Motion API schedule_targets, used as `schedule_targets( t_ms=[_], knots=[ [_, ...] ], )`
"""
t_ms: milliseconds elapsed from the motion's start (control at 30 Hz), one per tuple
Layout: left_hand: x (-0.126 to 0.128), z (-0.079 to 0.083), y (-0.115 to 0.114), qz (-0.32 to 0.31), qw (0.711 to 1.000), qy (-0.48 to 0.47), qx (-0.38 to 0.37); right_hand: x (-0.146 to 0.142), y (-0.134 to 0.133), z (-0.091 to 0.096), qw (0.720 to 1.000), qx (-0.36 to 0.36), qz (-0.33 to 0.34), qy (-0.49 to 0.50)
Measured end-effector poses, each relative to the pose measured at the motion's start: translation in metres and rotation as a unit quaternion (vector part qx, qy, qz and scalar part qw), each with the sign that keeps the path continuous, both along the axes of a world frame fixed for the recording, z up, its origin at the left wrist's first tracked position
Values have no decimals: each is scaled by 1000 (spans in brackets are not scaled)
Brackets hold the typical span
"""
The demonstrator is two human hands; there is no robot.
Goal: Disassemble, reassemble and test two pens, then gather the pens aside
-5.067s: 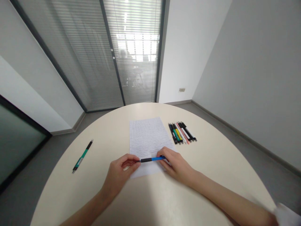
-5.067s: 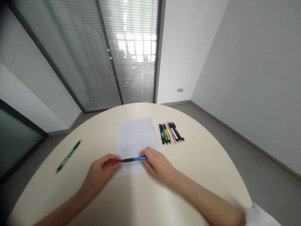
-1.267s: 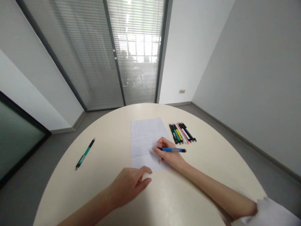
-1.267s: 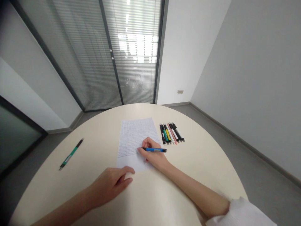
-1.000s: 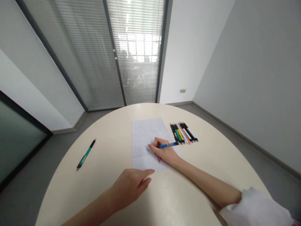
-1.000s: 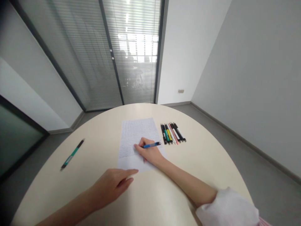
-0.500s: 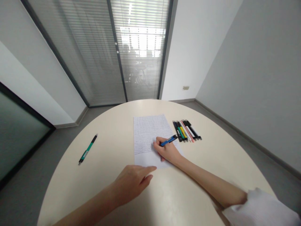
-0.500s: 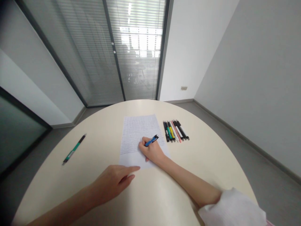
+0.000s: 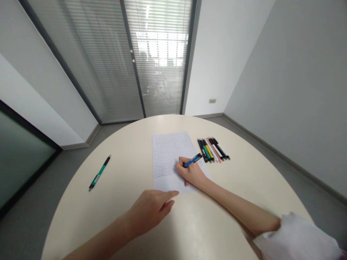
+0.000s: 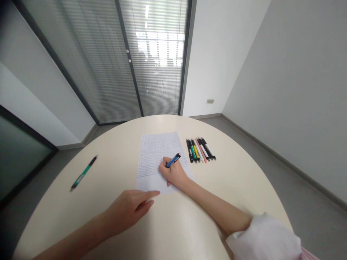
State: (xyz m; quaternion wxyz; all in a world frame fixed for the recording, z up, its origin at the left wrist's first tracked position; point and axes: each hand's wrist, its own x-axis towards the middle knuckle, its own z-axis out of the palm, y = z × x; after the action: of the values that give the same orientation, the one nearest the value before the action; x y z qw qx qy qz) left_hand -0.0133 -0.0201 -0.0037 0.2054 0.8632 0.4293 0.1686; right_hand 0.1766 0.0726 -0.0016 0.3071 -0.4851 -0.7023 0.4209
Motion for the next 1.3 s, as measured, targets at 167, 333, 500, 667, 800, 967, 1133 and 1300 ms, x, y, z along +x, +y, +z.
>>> schedule_targets(
  t_ms=[167,333,500,667,800,967,1133,1300],
  knots=[
    [-1,-1,0,-2,1000,-1,2,0,1,-3,1000,-3,-7,1],
    [-2,0,1,-6,1000,1,4,-1,0,-3,1000,6,-7,-8],
    [-1,2,1,-6,1000,-5,7,-1,-1,-2,1000,11,-11,-12],
    [0,3,1,-9,1000,3,1,1,0,0,1000,4,-18,-9],
    [-1,1,0,-9,1000,-1,-2,5,2,1,1000,-5,-19,-4],
    [-2,-2,1,-10,1000,-3,8,5,3,-1,1000,-7,-13,-1],
    [-2,-2,3,-11,1000,-6,11,4,3,-4,1000,8,-11,-5],
    [-1,0,3,-13,1000,-6,4,5,3,-3,1000,16,-14,-7]
  ],
)
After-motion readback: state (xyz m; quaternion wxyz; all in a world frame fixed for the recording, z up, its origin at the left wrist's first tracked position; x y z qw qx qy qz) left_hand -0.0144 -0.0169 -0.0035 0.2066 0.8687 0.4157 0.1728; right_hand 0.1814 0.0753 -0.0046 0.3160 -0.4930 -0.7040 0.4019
